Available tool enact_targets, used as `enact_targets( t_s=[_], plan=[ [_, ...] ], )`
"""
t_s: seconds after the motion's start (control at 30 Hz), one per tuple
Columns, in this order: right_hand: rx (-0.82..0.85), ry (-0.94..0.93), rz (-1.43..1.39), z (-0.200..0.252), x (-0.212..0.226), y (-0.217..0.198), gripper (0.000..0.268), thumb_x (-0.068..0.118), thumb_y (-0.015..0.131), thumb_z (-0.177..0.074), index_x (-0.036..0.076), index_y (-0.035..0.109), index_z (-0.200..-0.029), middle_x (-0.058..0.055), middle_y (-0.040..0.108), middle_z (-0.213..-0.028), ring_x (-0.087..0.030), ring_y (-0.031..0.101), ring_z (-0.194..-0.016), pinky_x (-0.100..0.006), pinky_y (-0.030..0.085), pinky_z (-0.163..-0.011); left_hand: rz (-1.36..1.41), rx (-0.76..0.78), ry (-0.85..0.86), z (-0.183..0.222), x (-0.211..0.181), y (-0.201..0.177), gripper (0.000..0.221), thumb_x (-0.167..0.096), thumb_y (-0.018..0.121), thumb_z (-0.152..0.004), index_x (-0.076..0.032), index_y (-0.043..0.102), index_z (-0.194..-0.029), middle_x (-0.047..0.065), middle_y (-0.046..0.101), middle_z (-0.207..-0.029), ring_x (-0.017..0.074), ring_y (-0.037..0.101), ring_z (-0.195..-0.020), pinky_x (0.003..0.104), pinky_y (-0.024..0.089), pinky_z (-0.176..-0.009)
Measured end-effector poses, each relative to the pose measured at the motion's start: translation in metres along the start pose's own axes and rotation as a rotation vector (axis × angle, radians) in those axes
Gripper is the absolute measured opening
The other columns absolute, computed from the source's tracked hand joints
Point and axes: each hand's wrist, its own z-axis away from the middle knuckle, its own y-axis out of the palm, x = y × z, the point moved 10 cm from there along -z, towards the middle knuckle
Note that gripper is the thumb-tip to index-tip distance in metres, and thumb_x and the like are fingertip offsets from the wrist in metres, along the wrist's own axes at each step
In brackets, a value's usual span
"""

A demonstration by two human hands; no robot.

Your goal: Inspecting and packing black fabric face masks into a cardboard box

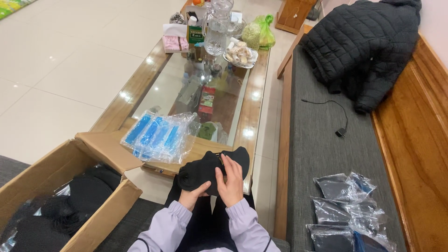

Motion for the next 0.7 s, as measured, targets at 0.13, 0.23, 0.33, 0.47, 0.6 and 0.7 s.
enact_targets(
  t_s=[0.13,0.23,0.33,0.47,0.6,0.7],
  plan=[
    [0.008,-0.042,0.039,-0.009,0.004,0.011,0.048,0.029,0.057,-0.102,0.012,0.055,-0.147,-0.017,0.055,-0.144,-0.035,0.048,-0.132,-0.047,0.041,-0.112,-0.029,0.028,0.003,-0.009,0.012,-0.002,0.057,-0.008,0.085,-0.076,-0.007,0.071,-0.131,0.014,0.076,-0.124,0.0257,0.073,-0.104,0.040,0.065,-0.075],
    [-0.023,-0.120,0.060,-0.010,0.015,0.012,0.042,0.024,0.058,-0.102,0.012,0.060,-0.143,-0.018,0.054,-0.143,-0.038,0.049,-0.130,-0.049,0.043,-0.110,-0.042,-0.008,0.038,-0.012,0.014,-0.008,0.056,-0.006,0.087,-0.073,-0.007,0.072,-0.127,0.014,0.077,-0.117,0.0238,0.072,-0.094,0.036,0.062,-0.064],
    [-0.074,-0.143,0.077,-0.009,0.034,-0.001,0.040,0.017,0.058,-0.101,0.014,0.062,-0.141,-0.018,0.055,-0.143,-0.037,0.050,-0.131,-0.049,0.046,-0.108,-0.063,0.017,0.031,-0.006,0.007,-0.002,0.056,-0.008,0.086,-0.075,-0.007,0.071,-0.129,0.014,0.076,-0.119,0.0252,0.073,-0.100,0.039,0.064,-0.070],
    [-0.190,-0.149,0.034,-0.008,0.044,-0.018,0.013,0.015,0.066,-0.095,0.009,0.074,-0.104,-0.008,0.062,-0.105,-0.029,0.054,-0.104,-0.041,0.048,-0.090,-0.029,0.011,0.037,-0.012,0.014,-0.006,0.054,-0.005,0.085,-0.075,-0.006,0.070,-0.127,0.015,0.075,-0.119,0.0261,0.072,-0.099,0.040,0.065,-0.070],
    [-0.134,-0.136,0.018,0.000,0.035,-0.010,0.013,0.017,0.066,-0.095,0.004,0.071,-0.098,-0.007,0.066,-0.089,-0.027,0.058,-0.087,-0.037,0.049,-0.076,-0.005,-0.001,0.053,-0.017,0.019,-0.011,0.058,-0.006,0.085,-0.075,-0.007,0.068,-0.130,0.015,0.073,-0.123,0.0262,0.070,-0.102,0.042,0.064,-0.072],
    [-0.074,-0.135,0.001,0.015,0.028,0.003,0.017,0.015,0.064,-0.096,0.002,0.071,-0.104,-0.009,0.067,-0.090,-0.027,0.058,-0.087,-0.037,0.050,-0.078,0.058,-0.059,0.030,-0.011,0.009,-0.011,0.052,-0.008,0.085,-0.075,-0.008,0.072,-0.126,0.012,0.076,-0.116,0.0239,0.071,-0.097,0.038,0.060,-0.068]
  ],
)
